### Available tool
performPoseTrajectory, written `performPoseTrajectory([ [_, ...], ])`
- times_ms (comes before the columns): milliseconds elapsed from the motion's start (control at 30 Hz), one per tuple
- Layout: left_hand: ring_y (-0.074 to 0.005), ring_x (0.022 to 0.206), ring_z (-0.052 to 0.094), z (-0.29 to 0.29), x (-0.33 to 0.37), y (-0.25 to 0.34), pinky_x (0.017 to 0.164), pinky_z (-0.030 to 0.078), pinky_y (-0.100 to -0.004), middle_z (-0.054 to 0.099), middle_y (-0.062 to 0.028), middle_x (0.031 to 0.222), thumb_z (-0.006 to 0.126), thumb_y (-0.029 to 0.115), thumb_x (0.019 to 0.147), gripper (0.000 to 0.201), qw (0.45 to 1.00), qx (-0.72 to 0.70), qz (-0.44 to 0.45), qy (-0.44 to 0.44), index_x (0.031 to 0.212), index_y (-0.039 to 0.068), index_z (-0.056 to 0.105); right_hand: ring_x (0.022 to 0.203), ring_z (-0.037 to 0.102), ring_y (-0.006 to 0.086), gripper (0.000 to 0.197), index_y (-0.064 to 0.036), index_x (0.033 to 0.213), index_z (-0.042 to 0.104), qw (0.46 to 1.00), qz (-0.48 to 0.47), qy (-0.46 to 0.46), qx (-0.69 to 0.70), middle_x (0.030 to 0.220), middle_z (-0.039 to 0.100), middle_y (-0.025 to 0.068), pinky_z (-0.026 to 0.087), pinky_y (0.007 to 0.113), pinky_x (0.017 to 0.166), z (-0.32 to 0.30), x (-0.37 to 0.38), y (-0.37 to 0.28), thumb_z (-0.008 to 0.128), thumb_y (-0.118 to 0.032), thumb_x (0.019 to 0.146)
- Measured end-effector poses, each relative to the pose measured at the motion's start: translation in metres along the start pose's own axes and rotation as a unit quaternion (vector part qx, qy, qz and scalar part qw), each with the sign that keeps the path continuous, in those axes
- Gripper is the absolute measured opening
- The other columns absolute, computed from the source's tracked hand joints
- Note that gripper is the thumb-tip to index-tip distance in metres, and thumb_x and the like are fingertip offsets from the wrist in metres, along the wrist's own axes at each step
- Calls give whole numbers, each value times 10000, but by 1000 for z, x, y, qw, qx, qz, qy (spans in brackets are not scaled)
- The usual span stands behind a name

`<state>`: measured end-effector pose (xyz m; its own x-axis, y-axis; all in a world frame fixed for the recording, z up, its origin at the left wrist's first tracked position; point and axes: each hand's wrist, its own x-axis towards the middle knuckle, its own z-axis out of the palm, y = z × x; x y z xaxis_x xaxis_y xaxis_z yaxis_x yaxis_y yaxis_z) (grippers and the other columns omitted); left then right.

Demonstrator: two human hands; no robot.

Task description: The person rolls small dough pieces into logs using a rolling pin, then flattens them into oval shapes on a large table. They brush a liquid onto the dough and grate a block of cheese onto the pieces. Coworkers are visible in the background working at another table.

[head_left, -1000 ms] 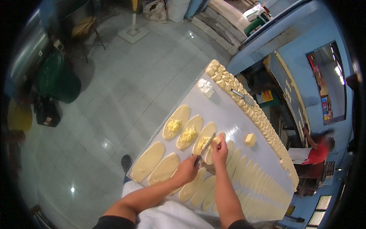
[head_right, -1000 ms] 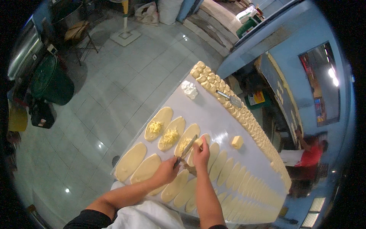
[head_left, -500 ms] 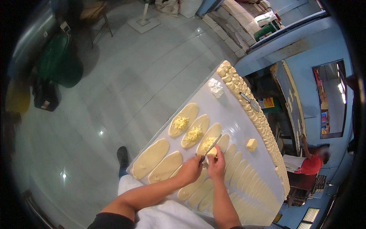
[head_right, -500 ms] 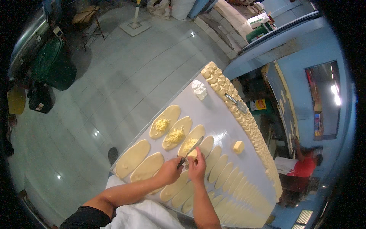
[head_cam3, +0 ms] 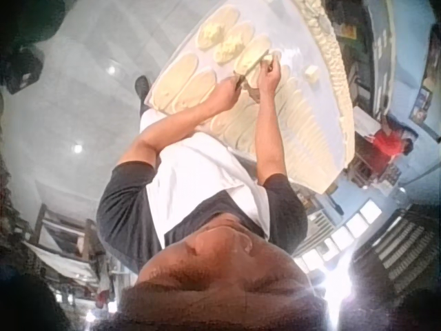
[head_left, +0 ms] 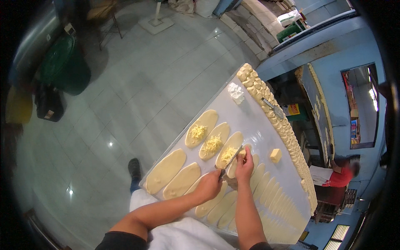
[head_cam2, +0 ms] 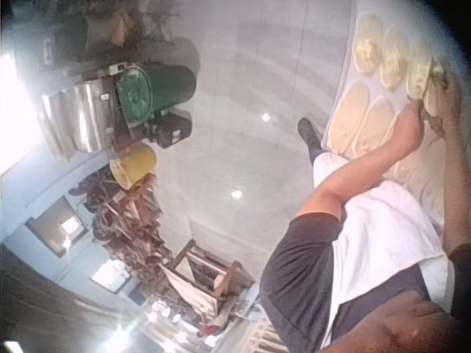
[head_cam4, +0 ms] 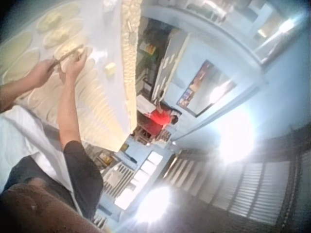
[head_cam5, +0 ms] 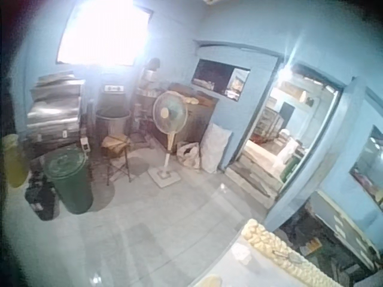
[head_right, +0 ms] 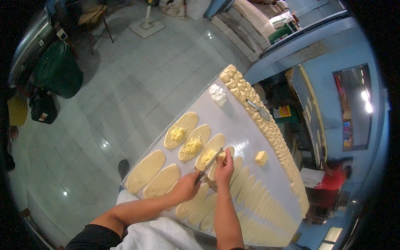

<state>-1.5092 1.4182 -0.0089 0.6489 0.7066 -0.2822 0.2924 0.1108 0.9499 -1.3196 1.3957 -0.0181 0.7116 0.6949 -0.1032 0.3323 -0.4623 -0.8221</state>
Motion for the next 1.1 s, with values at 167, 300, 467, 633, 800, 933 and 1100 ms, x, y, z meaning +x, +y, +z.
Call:
performPoseTrajectory([
  [167,-466,962,630,0,-1,-1,830,505,-543,660,-264,1014,616,104,901,218,1000,-2,7,8,1096,11,587,1201,595,224,483,12,1434,492,999,-38,-18,-29,1313,597,149,502,328,991,3,-46,-8,630,-93,984],
  [300,-462,969,630,-2,0,1,839,504,-533,654,-280,1027,598,78,904,252,1000,10,18,-3,1128,-34,568,1180,603,218,488,6,1443,489,998,-15,-4,-56,1298,610,146,501,327,981,1,-25,-9,623,-80,981],
  [467,-464,970,629,-4,-1,6,834,502,-535,653,-288,1030,596,70,906,268,1000,4,29,-11,1142,-51,555,1123,619,202,484,3,1441,492,997,-37,69,-6,1305,605,138,509,318,944,-10,-7,5,621,-104,987],
  [633,-469,971,628,0,0,9,832,500,-542,655,-288,1033,603,70,906,258,999,14,33,3,1136,-39,560,1068,620,184,475,13,1427,495,997,-41,66,11,1282,612,131,512,308,916,-5,-40,4,618,-156,1000],
  [800,-455,984,624,-2,-4,11,837,500,-524,659,-265,1035,617,101,911,236,999,11,31,24,1127,9,587,982,609,134,439,16,1417,515,999,-24,38,8,1159,647,79,508,283,846,-1,-42,0,587,-159,1021],
  [933,-462,978,621,-2,-3,23,826,494,-529,654,-270,1038,615,98,914,241,1000,15,7,-1,1133,5,575,954,615,148,415,-41,1421,506,968,38,87,232,1151,644,54,526,299,833,-11,-39,3,529,-237,1057],
  [1100,-476,962,630,-3,-13,49,836,497,-547,663,-275,1022,610,91,910,299,998,6,64,-9,1173,-34,545,930,616,148,398,-60,1367,531,833,159,40,528,1160,633,49,547,304,797,-50,-49,-13,545,-291,1043],
])
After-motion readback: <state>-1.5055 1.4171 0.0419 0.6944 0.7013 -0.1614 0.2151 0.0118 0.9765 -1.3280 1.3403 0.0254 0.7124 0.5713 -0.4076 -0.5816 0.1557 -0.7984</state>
